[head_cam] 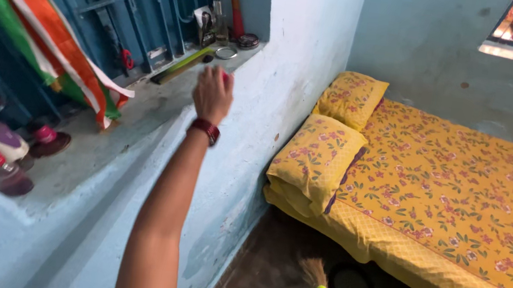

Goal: The person folds a white cloth and a red cloth, placing them on a nearby surface. Then, the person sweeps the floor with a broom, moving debris toward a dustpan and collecting it.

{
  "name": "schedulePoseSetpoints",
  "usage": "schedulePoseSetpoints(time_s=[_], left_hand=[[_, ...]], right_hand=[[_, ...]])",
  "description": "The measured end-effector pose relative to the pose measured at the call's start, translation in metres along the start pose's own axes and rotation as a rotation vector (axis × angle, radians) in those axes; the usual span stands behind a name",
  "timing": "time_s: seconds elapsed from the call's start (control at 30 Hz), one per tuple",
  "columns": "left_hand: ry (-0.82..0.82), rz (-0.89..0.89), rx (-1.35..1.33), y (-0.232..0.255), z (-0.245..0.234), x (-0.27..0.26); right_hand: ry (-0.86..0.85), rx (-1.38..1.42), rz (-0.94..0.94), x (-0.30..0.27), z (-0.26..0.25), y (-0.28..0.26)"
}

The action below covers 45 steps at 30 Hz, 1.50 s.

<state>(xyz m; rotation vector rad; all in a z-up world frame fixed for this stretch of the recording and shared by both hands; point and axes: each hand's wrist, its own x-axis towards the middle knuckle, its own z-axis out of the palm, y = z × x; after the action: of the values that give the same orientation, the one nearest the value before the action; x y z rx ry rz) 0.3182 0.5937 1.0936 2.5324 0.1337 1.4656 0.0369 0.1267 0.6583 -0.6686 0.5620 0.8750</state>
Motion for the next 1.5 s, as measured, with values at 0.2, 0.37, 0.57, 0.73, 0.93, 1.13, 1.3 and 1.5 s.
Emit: schedulePoseSetpoints(time_s=[0.2, 0.37, 0.57, 0.73, 0.93, 1.13, 1.3, 1.5], left_hand=[[-0.163, 0.007, 0.093, -0.076, 0.039, 0.068], [-0.260, 0.063, 0.213, -0.118, 0.073, 0.092], [-0.480, -0.107, 0.363, -0.147, 0.112, 0.096], [-0.394, -0.152, 0.194, -0.149, 0.117, 0.103], [-0.185, 0.228, 0.128, -0.112, 0.100, 0.099], [-0.255, 0.370, 0.007, -0.046, 0.102, 0.016], [-0.487, 0.288, -0.300, 0.009, 0.130, -0.151], [-0.958, 0.120, -0.398, 0.060, 0.155, -0.374]], right_hand=[[0.069, 0.079, -0.044, 0.022, 0.018, -0.001], [0.065, 0.132, -0.078, 0.052, 0.027, -0.010], [0.014, 0.169, -0.040, 0.046, 0.039, 0.010], [0.062, 0.036, -0.102, 0.025, 0.055, 0.028], [0.122, 0.115, -0.186, 0.049, 0.078, 0.015], [0.101, 0.120, -0.181, 0.064, 0.101, 0.014], [0.121, -0.019, -0.239, 0.056, 0.094, 0.018], [0.143, -0.394, -0.196, 0.053, 0.060, 0.029]])
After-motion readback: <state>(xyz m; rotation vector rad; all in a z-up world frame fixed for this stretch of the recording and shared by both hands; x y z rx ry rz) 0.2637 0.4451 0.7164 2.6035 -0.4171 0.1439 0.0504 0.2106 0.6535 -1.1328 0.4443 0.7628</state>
